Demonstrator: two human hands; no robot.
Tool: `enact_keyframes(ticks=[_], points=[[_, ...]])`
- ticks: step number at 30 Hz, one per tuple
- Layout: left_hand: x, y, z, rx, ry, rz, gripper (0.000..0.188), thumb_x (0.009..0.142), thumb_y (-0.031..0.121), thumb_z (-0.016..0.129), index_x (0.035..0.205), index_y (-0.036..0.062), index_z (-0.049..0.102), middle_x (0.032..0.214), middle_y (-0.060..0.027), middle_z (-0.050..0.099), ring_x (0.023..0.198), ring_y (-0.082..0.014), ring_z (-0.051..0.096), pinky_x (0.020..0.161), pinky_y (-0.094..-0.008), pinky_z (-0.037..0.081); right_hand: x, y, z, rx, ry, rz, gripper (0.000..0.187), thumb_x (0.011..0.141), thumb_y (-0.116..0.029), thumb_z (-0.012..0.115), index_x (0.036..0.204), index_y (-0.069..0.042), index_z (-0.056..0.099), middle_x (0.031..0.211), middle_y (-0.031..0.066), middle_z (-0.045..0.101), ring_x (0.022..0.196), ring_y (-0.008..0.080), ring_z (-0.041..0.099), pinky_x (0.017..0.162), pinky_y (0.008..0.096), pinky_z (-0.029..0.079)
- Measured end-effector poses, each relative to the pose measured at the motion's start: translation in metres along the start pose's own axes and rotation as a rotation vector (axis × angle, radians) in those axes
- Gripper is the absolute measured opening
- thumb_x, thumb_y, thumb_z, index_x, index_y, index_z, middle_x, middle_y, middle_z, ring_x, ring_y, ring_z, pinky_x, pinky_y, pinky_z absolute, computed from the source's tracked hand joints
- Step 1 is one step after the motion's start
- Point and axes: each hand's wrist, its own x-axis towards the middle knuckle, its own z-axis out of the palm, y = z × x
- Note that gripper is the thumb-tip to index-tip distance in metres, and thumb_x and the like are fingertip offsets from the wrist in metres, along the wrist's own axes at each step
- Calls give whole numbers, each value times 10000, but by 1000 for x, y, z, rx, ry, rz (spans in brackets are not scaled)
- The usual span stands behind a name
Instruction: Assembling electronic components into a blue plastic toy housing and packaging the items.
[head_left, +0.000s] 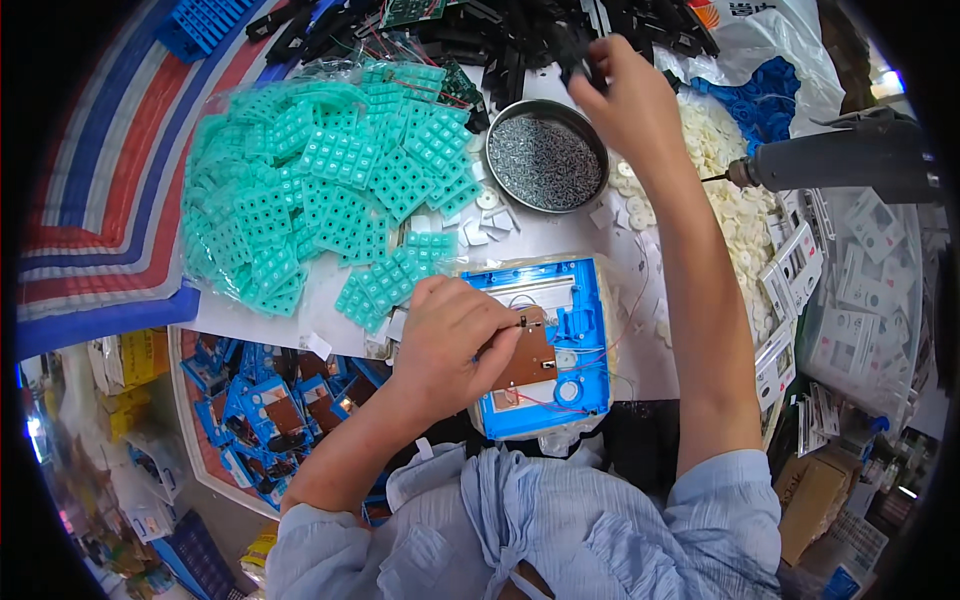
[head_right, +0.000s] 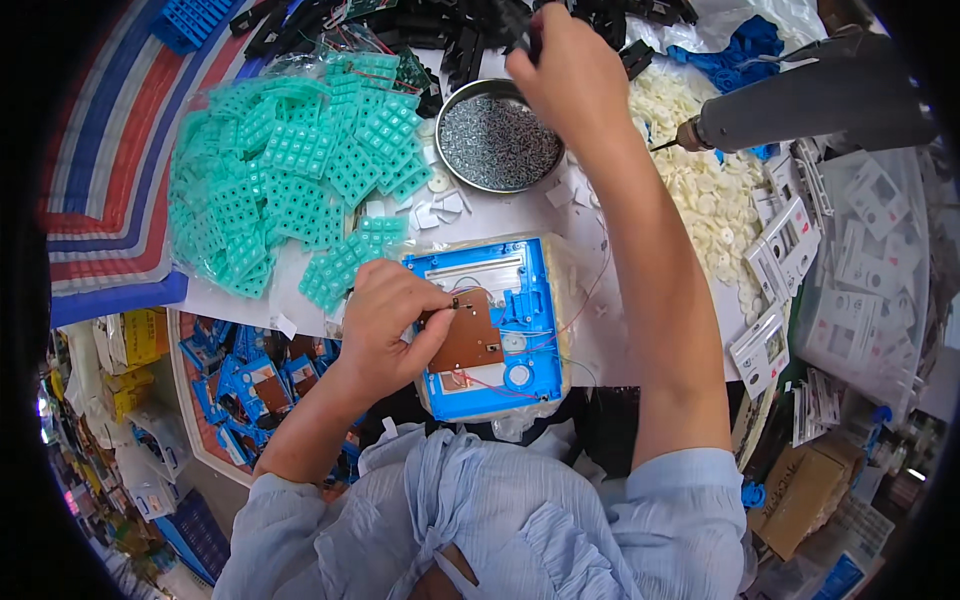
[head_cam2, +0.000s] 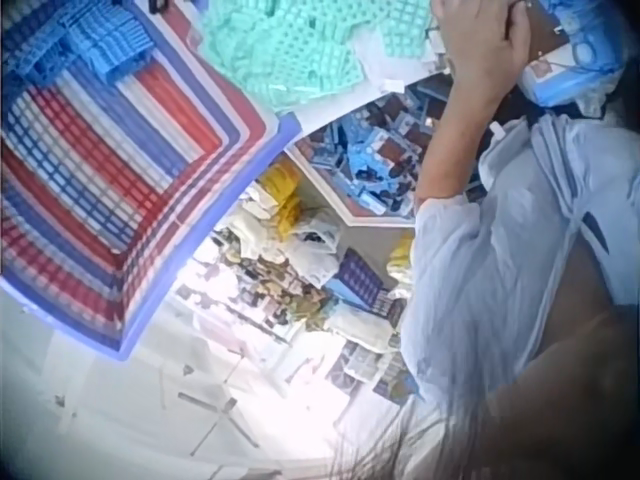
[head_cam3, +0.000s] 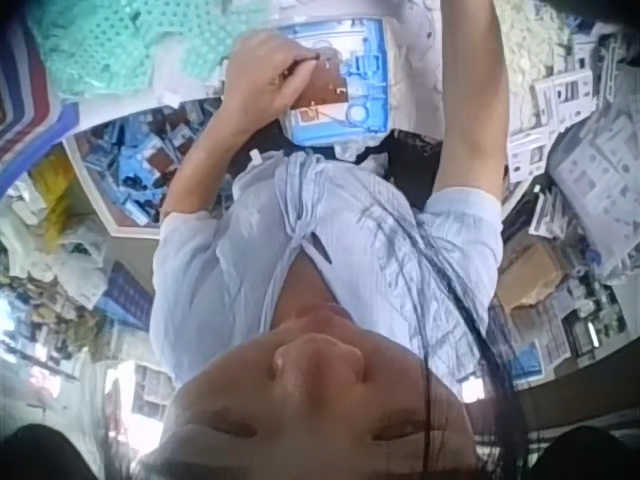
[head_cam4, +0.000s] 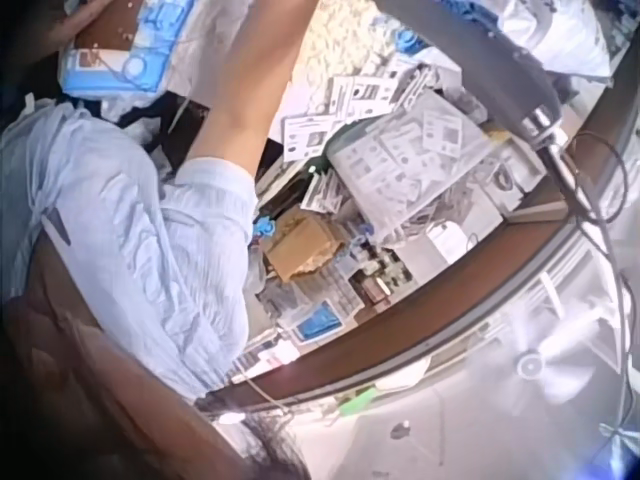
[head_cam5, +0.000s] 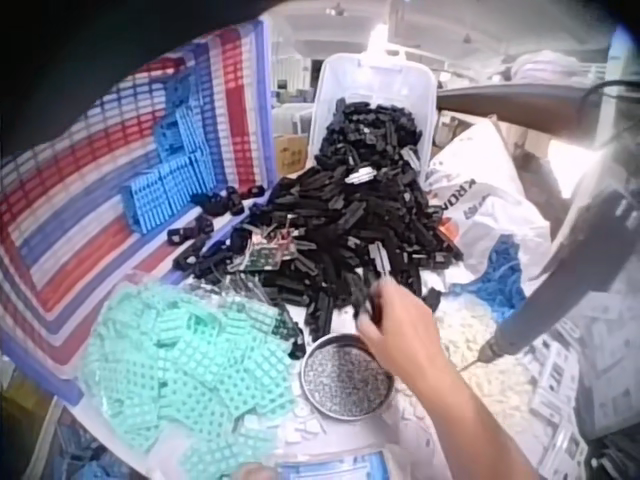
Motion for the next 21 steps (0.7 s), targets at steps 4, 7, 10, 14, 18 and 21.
enact_keyframes(ticks=[4,7,10,14,18,21], points=[[-4,-3,-1,15,44,-13,114,790,41,737,883,75,679,837,-51,678,782,-249,609,774,-374,420,-97,-26,-56,583,-231,52,322,863,-184,734,1120,-9,651,928,82,714,824,168,671,693,304,536],[-7,-5,-3,-76,83,-74,120,799,34,733,904,63,682,863,-58,690,810,-256,625,788,-379,435,-152,-31,-97,722,-591,247,326,883,-174,735,1150,-11,646,960,29,701,840,101,643,686,243,520],[-8,-7,-6,-182,59,-139,130,804,32,734,923,61,691,903,-66,701,842,-264,638,794,-381,447,-180,-30,-102,936,-752,409,292,947,-166,691,1192,-19,630,882,20,686,806,67,636,660,231,510],[-2,-5,-12,-132,-85,-54,126,807,51,745,922,80,703,938,-56,698,864,-261,636,819,-382,438,-173,-36,-99,1064,-949,581,273,981,-169,661,1201,-12,623,859,28,686,777,59,630,651,239,512],[3,-5,-17,-92,-184,9,133,801,71,754,922,95,702,949,-40,687,886,-249,624,850,-395,423,-152,-47,-91,1022,-1090,741,321,976,-190,679,1230,-11,595,856,32,679,776,89,655,653,288,532],[9,-7,-19,-37,-231,68,144,791,80,758,917,102,691,937,-29,675,880,-243,612,863,-408,417,-159,-48,-84,979,-958,460,432,921,-199,740,1271,-31,551,856,59,685,761,176,693,657,346,544]])
